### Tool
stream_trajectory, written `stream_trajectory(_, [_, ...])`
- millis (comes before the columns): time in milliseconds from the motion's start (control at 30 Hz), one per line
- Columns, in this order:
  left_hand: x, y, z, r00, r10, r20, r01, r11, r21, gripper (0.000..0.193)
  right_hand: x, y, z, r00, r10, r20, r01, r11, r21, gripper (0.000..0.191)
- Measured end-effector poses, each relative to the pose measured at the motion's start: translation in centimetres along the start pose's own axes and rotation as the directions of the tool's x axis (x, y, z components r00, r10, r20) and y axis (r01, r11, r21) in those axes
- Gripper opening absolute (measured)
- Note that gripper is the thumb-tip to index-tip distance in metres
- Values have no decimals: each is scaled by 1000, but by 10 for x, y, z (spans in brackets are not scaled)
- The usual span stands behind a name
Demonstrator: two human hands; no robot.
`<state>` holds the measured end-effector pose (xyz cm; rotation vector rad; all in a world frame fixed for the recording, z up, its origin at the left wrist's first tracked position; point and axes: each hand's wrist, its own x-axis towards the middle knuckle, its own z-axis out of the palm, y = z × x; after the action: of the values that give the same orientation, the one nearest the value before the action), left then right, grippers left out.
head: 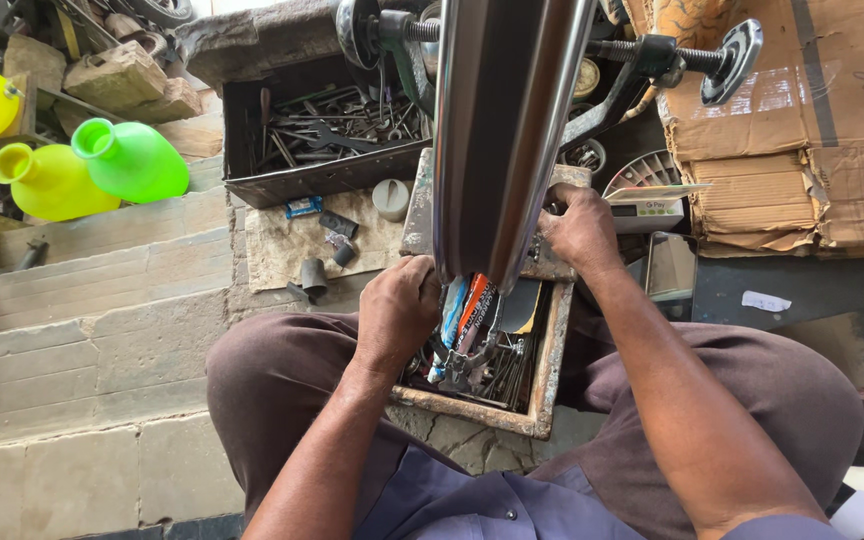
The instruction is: The person works on a bicycle wheel mounted in a truing stand, using a spoke wrench to adjust the tension of the spokes. They rotate the wheel to access different sections and tighten or loosen the nipples. The person removes the wheel from the stand and inspects the axle and hub components.
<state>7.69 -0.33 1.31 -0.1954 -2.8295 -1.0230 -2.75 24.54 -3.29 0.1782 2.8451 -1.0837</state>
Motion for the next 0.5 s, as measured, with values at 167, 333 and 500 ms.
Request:
stream_trajectory(167, [-1,3,-1,996,68,-50,-70,997,-40,11,1,-2,0,999,38,17,-37,999,-25,49])
stream_trajectory(333, [-2,6,-3,991,102,-87,-110,989,-98,11,-1,-2,1,1000,20,7,-20,1000,6,47])
stream_trajectory(500, [-2,10,-4,985,134,-111,-144,986,-89,29,0,-1,2,997,64,31,-63,997,-38,47])
